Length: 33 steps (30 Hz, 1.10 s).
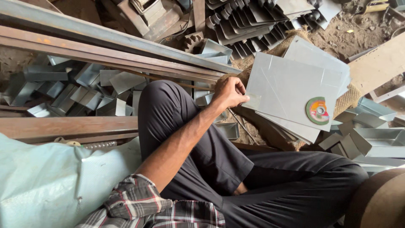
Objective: The person rubs a small handheld sanding block against the edges and surfaces of rectangular metal plates.
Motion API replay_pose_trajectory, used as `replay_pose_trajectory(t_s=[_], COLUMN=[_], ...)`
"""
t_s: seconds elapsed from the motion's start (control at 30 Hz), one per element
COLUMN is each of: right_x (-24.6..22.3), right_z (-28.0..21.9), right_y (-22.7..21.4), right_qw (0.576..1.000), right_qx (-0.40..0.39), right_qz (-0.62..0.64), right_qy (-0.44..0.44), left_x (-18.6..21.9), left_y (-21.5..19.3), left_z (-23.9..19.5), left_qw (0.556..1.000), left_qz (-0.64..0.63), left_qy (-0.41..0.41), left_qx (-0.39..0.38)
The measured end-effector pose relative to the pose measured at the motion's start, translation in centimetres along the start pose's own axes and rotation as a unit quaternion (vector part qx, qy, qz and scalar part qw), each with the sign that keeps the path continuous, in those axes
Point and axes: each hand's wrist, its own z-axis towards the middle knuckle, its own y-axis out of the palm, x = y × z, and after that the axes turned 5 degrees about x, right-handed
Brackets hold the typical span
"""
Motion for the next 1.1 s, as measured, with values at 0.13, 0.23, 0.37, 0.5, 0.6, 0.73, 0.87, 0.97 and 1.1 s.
replay_pose_trajectory(t_s=[0.13,0.23,0.37,0.5,0.6,0.73,0.87,0.97,1.1], right_x=[0.4,0.8,1.3,2.6,3.2,2.7,0.7,1.0,-0.3], right_z=[-0.2,0.2,1.5,-0.7,-2.3,-5.6,-4.8,-1.6,-1.0], right_y=[-0.5,-0.8,-0.9,-2.3,-3.1,-1.8,0.2,-1.7,-2.9], right_qw=[1.000,1.000,1.000,1.000,0.999,0.999,0.999,0.999,1.000], right_qx=[-0.008,-0.009,0.010,0.000,-0.002,-0.013,-0.005,0.021,0.010], right_qz=[0.003,0.003,0.005,-0.012,-0.027,-0.025,-0.014,-0.022,-0.018], right_qy=[0.003,0.003,0.007,0.017,0.020,0.041,0.030,0.018,0.012], left_x=[-0.2,-0.1,0.2,-0.6,-0.4,-0.3,0.1,0.1,0.2], left_y=[0.1,0.0,-0.1,0.3,0.6,0.3,0.4,0.2,-0.3], left_z=[0.1,0.0,0.2,-0.1,0.2,0.3,0.1,-0.1,-0.2], left_qw=[1.000,0.999,1.000,1.000,0.999,0.998,0.997,0.996,0.999], left_qz=[0.019,0.019,0.008,0.002,0.008,0.025,-0.006,0.007,-0.017], left_qy=[0.016,0.036,0.024,0.003,0.032,0.040,0.057,0.071,-0.033], left_qx=[0.007,0.025,0.018,0.016,0.032,0.036,0.058,0.050,-0.015])
